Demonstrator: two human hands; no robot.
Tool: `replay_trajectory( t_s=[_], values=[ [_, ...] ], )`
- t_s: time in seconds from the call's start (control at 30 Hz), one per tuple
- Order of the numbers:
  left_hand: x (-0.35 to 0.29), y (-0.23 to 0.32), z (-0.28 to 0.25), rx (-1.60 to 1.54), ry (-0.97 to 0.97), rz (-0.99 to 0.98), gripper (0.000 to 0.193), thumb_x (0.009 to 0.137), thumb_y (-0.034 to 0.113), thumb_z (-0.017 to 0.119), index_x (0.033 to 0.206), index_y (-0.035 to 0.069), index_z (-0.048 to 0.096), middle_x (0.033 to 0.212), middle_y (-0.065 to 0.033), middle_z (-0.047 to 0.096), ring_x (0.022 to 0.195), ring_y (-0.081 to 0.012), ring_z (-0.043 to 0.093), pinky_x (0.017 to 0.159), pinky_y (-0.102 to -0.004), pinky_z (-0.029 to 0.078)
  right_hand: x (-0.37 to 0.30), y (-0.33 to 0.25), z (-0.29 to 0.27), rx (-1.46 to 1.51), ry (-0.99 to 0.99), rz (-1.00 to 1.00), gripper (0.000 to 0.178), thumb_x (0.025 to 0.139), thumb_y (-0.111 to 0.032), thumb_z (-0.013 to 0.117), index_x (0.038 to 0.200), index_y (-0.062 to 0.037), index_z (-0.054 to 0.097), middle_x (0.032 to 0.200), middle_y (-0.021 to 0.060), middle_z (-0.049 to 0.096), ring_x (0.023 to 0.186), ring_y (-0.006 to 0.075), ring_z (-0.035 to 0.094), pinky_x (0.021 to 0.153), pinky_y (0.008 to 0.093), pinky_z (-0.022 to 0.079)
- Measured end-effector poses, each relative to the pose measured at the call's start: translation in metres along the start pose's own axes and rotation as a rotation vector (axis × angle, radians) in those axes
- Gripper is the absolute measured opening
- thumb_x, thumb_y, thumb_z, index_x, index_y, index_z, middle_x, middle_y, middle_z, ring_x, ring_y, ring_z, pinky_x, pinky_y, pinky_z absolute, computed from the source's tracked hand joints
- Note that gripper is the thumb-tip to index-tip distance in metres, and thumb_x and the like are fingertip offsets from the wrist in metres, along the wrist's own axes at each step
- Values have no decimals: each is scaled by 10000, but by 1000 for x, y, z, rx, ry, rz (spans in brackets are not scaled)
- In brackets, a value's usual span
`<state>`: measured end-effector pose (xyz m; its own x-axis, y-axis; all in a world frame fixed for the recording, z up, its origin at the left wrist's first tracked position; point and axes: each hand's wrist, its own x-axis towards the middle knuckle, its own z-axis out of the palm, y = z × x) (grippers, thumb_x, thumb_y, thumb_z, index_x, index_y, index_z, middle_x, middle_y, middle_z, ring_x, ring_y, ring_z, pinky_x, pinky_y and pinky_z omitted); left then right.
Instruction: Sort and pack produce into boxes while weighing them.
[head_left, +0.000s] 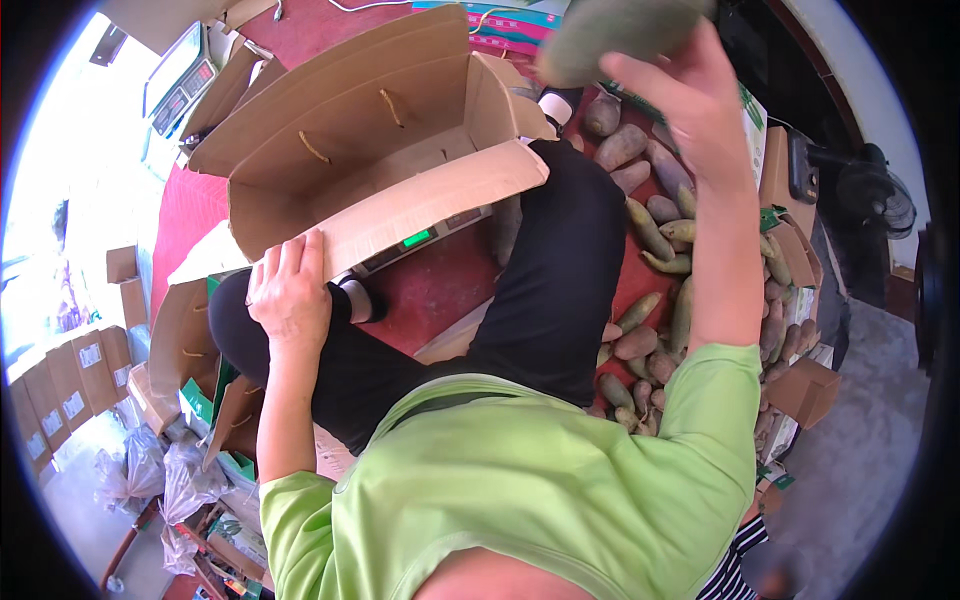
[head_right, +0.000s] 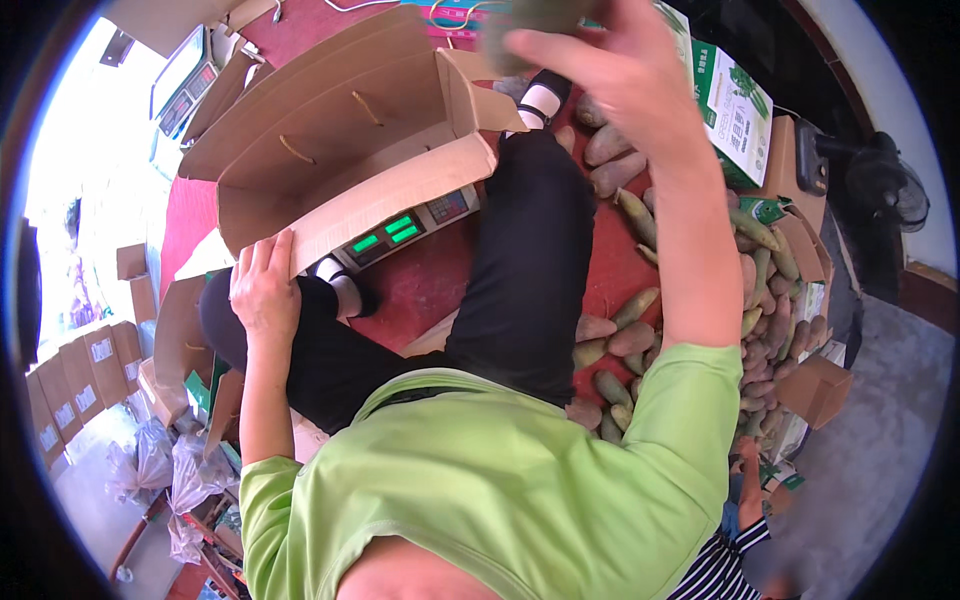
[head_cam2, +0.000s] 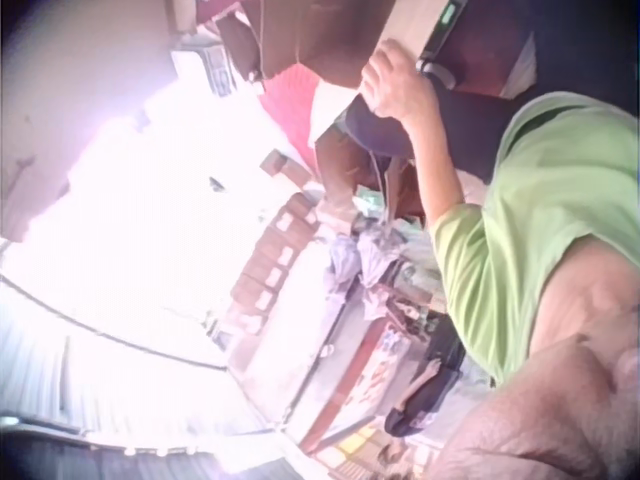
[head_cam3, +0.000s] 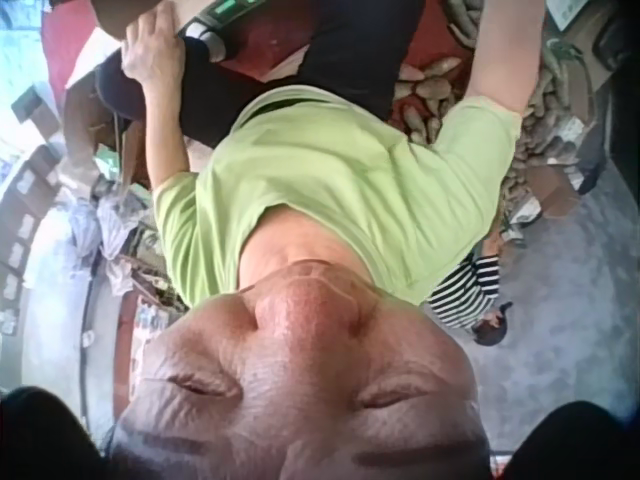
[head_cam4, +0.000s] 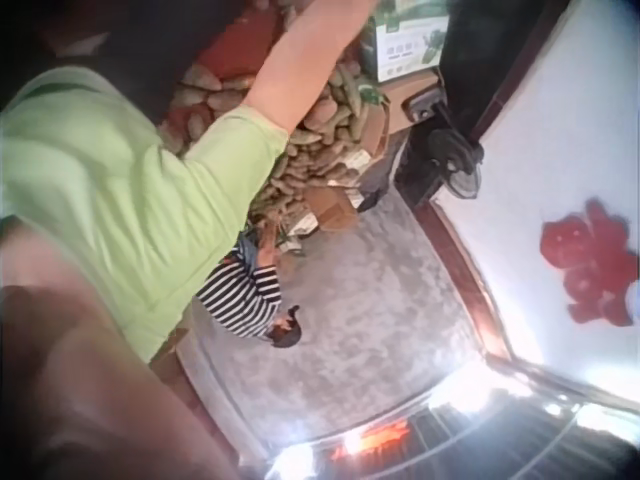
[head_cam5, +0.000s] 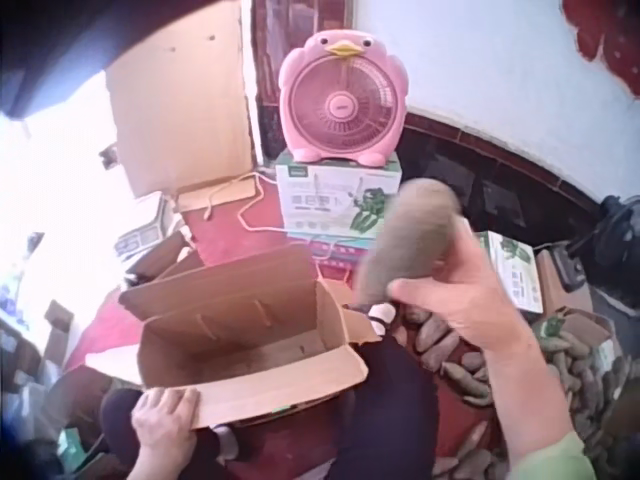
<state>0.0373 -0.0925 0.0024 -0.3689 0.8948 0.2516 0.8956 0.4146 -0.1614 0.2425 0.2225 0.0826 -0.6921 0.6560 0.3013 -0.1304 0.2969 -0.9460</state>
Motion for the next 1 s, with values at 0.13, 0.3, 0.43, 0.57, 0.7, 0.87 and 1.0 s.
replay_trajectory(
  t_s=[0.13,0.3,0.43,0.57,0.7,0.87,1.0],
  values=[
    [-1,-1,-1,-25,19,-8,318,694,30,574,1004,86,624,901,-25,607,874,-207,589,764,-330,469,33,-1,87,-95,-400,89,539,715,-150,747,1177,-8,508,1060,97,610,966,197,601,844,312,484],
    [1,1,0,-41,-23,9,337,702,35,567,1029,92,623,909,-32,605,891,-215,585,775,-340,466,42,60,172,-664,-810,29,591,695,-271,749,1154,9,504,1082,212,605,1024,351,582,864,396,465],
    [-3,1,-1,-30,-68,-24,368,701,34,579,1060,106,619,949,-28,601,916,-223,578,783,-346,467,33,78,217,-822,-1038,89,517,717,-251,730,1120,1,525,1061,203,621,1035,367,578,869,419,464],
    [-2,4,2,-17,-102,-58,405,691,20,595,1082,124,613,998,-18,601,944,-230,575,804,-355,473,26,85,210,-703,-1004,119,478,782,-286,670,1161,-23,546,1086,184,622,1033,339,589,878,402,467],
    [-5,0,7,7,-115,-59,424,694,19,595,1100,138,613,996,-19,605,957,-233,576,808,-365,477,18,61,162,-508,-850,26,449,823,-298,624,1179,-31,567,1004,143,657,941,287,621,829,362,484],
    [-6,2,6,50,-129,-85,451,692,18,599,1123,151,609,989,-18,605,956,-235,574,814,-361,477,-12,32,50,-204,-351,166,372,820,-250,639,1120,-31,617,948,96,677,849,173,636,730,290,499],
    [-2,7,7,87,-105,-57,402,742,26,577,1115,169,619,990,-34,614,935,-248,594,776,-372,494,-73,101,-49,-325,30,197,352,865,-189,612,1185,-45,579,1036,39,641,879,128,604,755,254,487]
  ],
)
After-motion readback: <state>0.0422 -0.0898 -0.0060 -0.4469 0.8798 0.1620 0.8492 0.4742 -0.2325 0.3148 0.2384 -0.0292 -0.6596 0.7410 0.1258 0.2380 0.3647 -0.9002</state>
